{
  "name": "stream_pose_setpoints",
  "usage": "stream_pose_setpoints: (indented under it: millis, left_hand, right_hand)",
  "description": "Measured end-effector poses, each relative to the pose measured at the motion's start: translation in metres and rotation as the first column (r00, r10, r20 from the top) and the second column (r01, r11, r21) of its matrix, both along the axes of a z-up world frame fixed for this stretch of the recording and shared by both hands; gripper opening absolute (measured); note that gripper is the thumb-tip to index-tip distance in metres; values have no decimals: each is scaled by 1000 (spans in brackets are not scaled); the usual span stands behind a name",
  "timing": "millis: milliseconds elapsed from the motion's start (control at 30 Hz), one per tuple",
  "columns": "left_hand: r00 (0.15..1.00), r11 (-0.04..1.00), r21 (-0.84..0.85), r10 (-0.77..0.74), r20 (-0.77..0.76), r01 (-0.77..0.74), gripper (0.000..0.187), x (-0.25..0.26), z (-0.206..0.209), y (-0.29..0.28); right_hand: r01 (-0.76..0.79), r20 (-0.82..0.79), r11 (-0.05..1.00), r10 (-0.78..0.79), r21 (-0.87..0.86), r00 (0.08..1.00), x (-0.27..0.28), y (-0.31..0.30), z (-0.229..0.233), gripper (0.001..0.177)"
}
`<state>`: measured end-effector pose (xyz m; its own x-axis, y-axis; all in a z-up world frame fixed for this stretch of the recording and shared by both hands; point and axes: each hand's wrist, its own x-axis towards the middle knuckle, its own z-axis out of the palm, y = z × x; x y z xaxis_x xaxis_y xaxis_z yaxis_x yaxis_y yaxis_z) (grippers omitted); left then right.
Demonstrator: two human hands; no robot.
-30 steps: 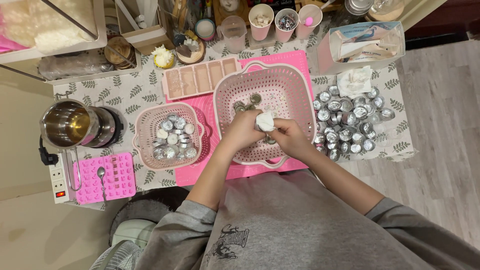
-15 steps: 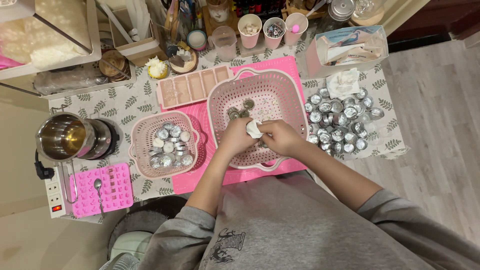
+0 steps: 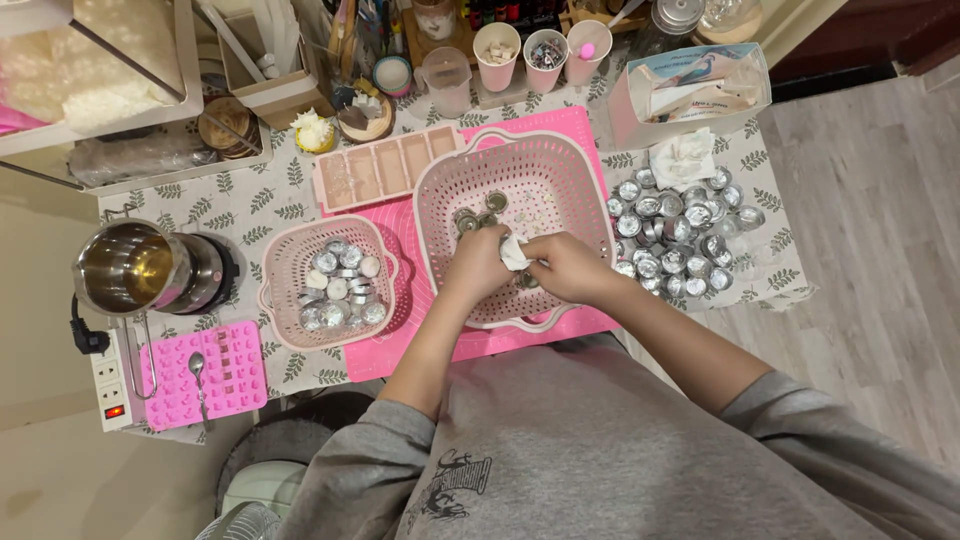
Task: Cleaning and wiping small metal candle containers with a cloth to prepare them for filling.
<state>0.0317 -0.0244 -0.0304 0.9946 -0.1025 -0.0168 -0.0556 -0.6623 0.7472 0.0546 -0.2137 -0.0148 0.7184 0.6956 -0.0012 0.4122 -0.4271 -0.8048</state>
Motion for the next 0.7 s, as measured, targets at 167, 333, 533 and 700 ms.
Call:
stream_pose_setpoints:
  millis: [167,333,533,700]
  left_hand:
    - [1000,1000,-7,-26,3,26,28,0,15,-4]
    - [999,998,-61,33,-22,-35,30,4,17,-7]
    - [997,999,38,-14,82,11,26,9,23,-10]
    - [990,988,145,-68,120,50,22,7,33,-12]
  right_hand:
    - [45,-269,999,-41,7,962,9,-9,2,21]
    - [80,-40,992,-77,99,996,-2,1,25,15]
    - [120,423,964,-9,-236,906,-1,0,39,11]
    - [67,38,994,-64,-83,997,9,-6,36,16]
